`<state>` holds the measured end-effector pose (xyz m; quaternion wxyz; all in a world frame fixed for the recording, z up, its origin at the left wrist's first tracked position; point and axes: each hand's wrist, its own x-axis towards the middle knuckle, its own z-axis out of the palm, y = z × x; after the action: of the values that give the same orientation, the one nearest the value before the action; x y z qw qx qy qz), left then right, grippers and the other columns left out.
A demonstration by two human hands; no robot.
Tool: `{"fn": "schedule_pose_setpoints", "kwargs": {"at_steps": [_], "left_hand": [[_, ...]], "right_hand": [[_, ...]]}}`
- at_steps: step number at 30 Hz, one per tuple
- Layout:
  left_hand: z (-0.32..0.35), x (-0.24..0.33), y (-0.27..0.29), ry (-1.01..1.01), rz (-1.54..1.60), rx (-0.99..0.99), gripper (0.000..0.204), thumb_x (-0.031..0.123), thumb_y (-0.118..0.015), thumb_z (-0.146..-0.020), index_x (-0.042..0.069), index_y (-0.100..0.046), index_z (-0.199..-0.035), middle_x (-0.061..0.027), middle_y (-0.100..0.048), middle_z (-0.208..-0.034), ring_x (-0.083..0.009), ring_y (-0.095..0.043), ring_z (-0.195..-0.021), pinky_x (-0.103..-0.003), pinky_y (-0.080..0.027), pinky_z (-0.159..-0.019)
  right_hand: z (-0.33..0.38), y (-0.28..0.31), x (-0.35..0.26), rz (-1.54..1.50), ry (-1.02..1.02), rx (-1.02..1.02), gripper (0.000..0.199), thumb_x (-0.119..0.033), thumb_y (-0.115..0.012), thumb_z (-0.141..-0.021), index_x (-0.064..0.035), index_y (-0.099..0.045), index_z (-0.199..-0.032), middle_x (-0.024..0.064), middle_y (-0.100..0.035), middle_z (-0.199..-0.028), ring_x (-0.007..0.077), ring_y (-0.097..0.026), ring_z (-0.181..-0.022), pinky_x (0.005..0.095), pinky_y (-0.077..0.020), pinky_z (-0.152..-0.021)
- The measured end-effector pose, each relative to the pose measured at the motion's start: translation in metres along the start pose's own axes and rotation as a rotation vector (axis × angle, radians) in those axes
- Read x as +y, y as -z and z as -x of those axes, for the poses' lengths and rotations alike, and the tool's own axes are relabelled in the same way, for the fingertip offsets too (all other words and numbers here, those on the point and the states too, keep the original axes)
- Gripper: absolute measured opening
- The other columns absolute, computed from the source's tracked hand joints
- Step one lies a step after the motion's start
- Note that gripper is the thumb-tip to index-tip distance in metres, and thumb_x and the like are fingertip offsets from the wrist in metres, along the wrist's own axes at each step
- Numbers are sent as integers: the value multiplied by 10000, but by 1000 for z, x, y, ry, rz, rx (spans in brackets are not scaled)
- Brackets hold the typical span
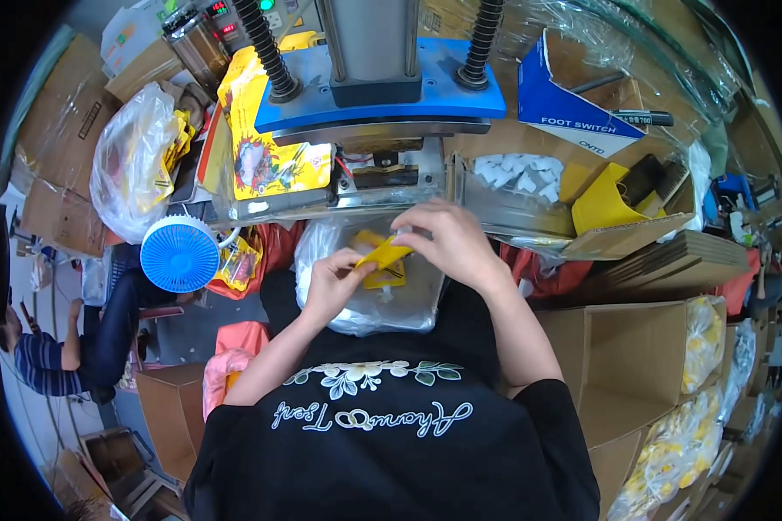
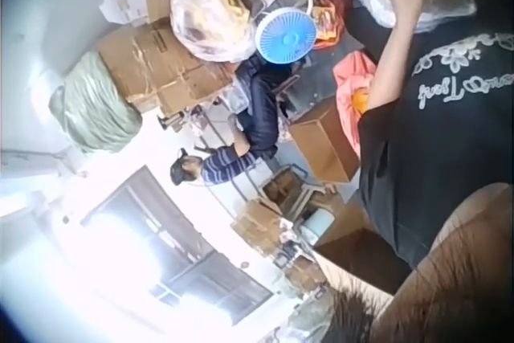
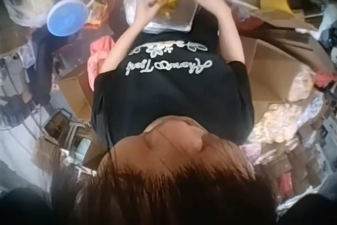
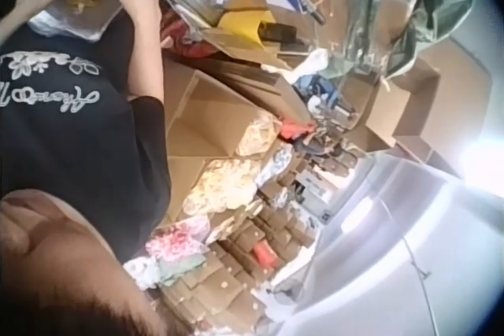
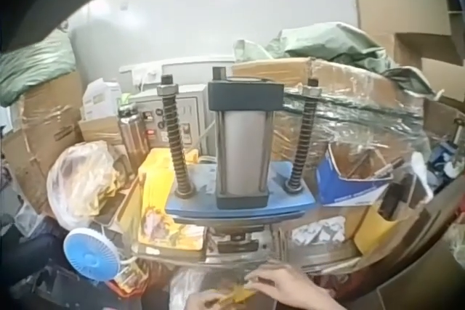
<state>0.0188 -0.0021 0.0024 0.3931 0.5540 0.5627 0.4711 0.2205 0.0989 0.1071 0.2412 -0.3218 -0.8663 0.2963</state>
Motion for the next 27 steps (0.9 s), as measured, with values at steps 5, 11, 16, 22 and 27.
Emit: {"fn": "schedule_pose_setpoints", "kwargs": {"at_steps": [5, 11, 16, 22, 27], "left_hand": [[-10, -6, 2, 187, 148, 10, 223, 185, -675, -899, -35, -707, -922, -46, -692, -804, -64, -597, -697, -227, -463, -616], [-66, 22, -6, 378, 504, 171, 262, 177, -689, -882, -72, -665, -960, -83, -686, -864, -129, -639, -699, -265, -499, -624], [-89, 6, -6, 358, 705, 109, 278, 118, -594, -926, -49, -593, -1149, -119, -662, -1057, -209, -657, -901, -341, -539, -780], [-85, 7, 45, 260, 182, 149, 171, 85, -629, -898, -41, -664, -1007, -93, -668, -970, -134, -621, -826, -267, -496, -698], [-80, 0, 76, -801, -1328, 642, 311, 160, -657, -899, -50, -619, -1125, -76, -668, -996, -158, -611, -873, -275, -477, -805]], "right_hand": [[-4, -17, 16, -268, -166, 41, 313, -124, -705, -824, -31, -654, -1119, 110, -686, -971, 167, -637, -867, 312, -494, -768], [5, 27, 58, 11, -287, 458, 322, -153, -658, -875, -17, -633, -1166, 109, -697, -990, 171, -661, -827, 288, -518, -750], [13, 28, 127, 512, -496, 447, 297, -203, -468, -893, -81, -649, -1094, 193, -642, -1079, 385, -603, -1023, 464, -480, -891], [12, -6, 133, 479, -267, 589, 307, -130, -723, -693, -72, -627, -979, 125, -579, -1002, 321, -571, -984, 419, -518, -785], [19, -2, 134, 490, -293, 637, 298, -138, -686, -735, -62, -567, -997, 136, -572, -968, 334, -563, -976, 428, -514, -761]]}}
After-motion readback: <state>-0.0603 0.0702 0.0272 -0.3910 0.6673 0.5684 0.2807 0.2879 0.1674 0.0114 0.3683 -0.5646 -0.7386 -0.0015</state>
